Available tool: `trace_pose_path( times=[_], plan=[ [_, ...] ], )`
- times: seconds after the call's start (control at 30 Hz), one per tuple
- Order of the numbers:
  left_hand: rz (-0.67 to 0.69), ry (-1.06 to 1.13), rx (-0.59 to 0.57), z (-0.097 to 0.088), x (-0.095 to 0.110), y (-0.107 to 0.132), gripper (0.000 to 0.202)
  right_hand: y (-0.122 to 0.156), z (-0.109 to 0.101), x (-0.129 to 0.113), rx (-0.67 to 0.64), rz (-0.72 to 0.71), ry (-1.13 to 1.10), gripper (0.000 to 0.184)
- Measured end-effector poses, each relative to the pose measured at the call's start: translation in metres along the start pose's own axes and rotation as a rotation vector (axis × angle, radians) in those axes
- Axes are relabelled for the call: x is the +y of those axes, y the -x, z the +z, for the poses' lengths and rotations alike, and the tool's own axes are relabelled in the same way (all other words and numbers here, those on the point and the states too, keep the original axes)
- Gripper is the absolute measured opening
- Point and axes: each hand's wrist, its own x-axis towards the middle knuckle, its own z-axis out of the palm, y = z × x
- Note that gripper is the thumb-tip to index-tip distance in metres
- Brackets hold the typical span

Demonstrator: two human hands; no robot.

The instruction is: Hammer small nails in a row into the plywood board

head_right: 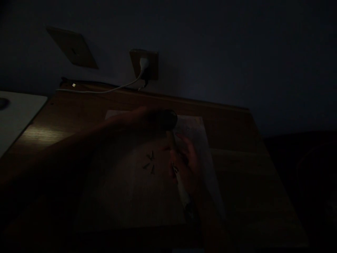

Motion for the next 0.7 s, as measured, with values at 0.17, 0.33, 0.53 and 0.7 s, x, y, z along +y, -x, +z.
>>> trace_pose_path(
  times=[0.17, 0.33, 0.53, 0.7],
  plan=[
    [0.152, -0.110, -0.129, -0.004, 0.043, 0.023, 0.014, -0.001, -0.001, -0.001, 0.087, -0.061, -0.025, 0.055],
    [0.289, -0.204, -0.386, 0.015, 0.065, 0.051, 0.022, -0.003, -0.001, -0.001, 0.113, -0.055, -0.047, 0.054],
    [0.246, -0.295, -0.383, 0.028, 0.063, 0.058, 0.022, -0.003, -0.002, 0.000, 0.098, -0.056, -0.052, 0.054],
    [0.233, -0.244, -0.424, 0.027, 0.063, 0.056, 0.022, -0.002, -0.003, -0.002, 0.096, -0.019, -0.032, 0.060]
  ],
)
